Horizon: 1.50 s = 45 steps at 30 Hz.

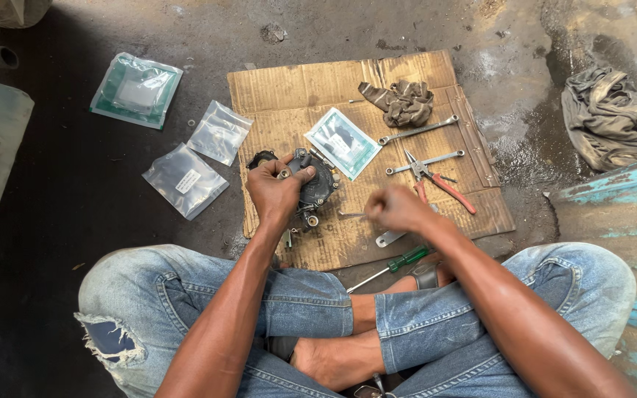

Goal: The person sits on the ground and uses a wrench to tighten bolts on a mechanical component, likely a carburetor. They repeatedly adjust the wrench and rotate the part to access different fasteners.

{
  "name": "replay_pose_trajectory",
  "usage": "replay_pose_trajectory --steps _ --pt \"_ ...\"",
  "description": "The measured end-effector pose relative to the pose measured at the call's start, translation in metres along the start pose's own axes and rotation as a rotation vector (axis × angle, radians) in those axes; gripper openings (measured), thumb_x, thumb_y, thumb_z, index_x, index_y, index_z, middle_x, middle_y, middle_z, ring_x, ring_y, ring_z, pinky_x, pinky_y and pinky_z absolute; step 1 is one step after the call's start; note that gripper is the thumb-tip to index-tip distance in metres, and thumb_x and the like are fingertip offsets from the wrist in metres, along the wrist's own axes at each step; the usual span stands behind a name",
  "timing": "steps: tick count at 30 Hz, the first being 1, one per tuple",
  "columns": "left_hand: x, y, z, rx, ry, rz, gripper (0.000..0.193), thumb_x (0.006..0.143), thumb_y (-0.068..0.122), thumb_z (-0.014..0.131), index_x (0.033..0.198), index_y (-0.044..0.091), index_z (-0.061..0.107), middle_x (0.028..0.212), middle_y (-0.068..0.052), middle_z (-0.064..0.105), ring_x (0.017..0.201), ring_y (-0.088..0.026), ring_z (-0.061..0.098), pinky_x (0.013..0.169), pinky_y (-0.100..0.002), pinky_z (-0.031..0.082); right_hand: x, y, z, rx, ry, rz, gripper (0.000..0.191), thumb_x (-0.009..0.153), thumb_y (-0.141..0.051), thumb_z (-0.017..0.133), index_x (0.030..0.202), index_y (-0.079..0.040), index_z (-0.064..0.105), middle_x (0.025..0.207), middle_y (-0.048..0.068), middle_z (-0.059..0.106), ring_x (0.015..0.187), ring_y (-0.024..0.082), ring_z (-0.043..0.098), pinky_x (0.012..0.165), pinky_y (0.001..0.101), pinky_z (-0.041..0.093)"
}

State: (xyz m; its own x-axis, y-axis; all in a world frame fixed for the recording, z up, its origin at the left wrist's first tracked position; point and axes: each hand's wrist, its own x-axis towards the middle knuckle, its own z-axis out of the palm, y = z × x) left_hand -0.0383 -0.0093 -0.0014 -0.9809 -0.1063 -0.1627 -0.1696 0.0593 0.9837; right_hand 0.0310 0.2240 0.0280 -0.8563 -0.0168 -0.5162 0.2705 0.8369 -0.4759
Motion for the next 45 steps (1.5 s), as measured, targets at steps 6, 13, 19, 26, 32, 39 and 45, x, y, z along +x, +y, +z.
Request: replay_pose_trajectory --steps 6,13,19,26,32,39,45 --pt "-0.001 0.002 0.003 -0.076 -0.097 0.028 0.035 0.066 0.002 0.088 0.054 0.008 0.056 0.098 -0.027 0.077 0.116 -0.031 0.072 0.074 -0.040 0.067 0.009 0.003 -0.032 0.737 -0.008 -0.058 0.020 0.092 -0.028 0.070 0.096 -0.009 0.064 0.088 0.009 0.073 0.077 0.015 0.071 0.075 0.0319 0.060" --pt "-0.001 -0.001 0.006 0.006 -0.199 0.080 0.034 0.062 0.002 0.090 0.054 0.007 0.057 0.105 -0.024 0.077 0.112 -0.029 0.074 0.069 -0.037 0.065 0.022 0.012 -0.019 0.294 -0.109 -0.260 0.028 0.097 -0.030 0.067 0.100 -0.004 0.076 0.079 0.004 0.067 0.073 0.011 0.057 0.066 0.0306 0.049" --pt "-0.005 0.004 0.008 0.014 -0.277 0.071 0.037 0.061 0.002 0.090 0.052 0.007 0.054 0.103 -0.022 0.079 0.101 -0.027 0.078 0.059 -0.035 0.062 0.018 -0.003 -0.018 0.068 -0.057 -0.176 0.034 0.091 -0.038 0.069 0.097 -0.005 0.077 0.079 0.005 0.074 0.074 0.015 0.063 0.068 0.0379 0.050" --pt "-0.005 0.003 0.007 0.070 -0.368 0.099 0.043 0.060 0.000 0.090 0.051 0.008 0.050 0.089 -0.019 0.079 0.110 -0.024 0.075 0.060 -0.035 0.064 0.006 -0.016 -0.026 -0.208 0.039 -0.380 0.025 0.083 -0.034 0.077 0.095 -0.013 0.080 0.083 0.013 0.075 0.085 0.030 0.069 0.074 0.0454 0.053" --pt "-0.006 -0.007 0.008 0.091 -0.407 0.109 0.040 0.061 0.000 0.090 0.053 0.009 0.052 0.086 -0.020 0.079 0.114 -0.027 0.074 0.064 -0.038 0.066 0.001 -0.020 -0.017 -0.223 0.062 -0.307 0.028 0.082 -0.037 0.076 0.092 -0.011 0.076 0.086 0.012 0.073 0.088 0.030 0.068 0.076 0.0459 0.052" --pt "0.005 -0.013 0.007 0.029 0.055 -0.010 0.024 0.066 0.009 0.088 0.061 0.007 0.064 0.106 -0.015 0.079 0.090 -0.027 0.079 0.071 -0.042 0.065 -0.016 -0.039 0.001 -0.012 0.226 -0.244 0.032 0.092 -0.028 0.067 0.112 -0.004 0.060 0.094 0.018 0.070 0.084 0.029 0.072 0.076 0.0479 0.054" --pt "0.002 -0.010 0.002 0.117 0.150 0.051 0.027 0.066 0.015 0.090 0.063 0.003 0.066 0.108 -0.017 0.079 0.090 -0.025 0.079 0.078 -0.044 0.063 -0.034 -0.062 0.000 -0.089 0.089 -0.521 0.027 0.077 -0.013 0.068 0.103 -0.010 0.074 0.078 0.009 0.073 0.067 0.018 0.071 0.066 0.0379 0.059"
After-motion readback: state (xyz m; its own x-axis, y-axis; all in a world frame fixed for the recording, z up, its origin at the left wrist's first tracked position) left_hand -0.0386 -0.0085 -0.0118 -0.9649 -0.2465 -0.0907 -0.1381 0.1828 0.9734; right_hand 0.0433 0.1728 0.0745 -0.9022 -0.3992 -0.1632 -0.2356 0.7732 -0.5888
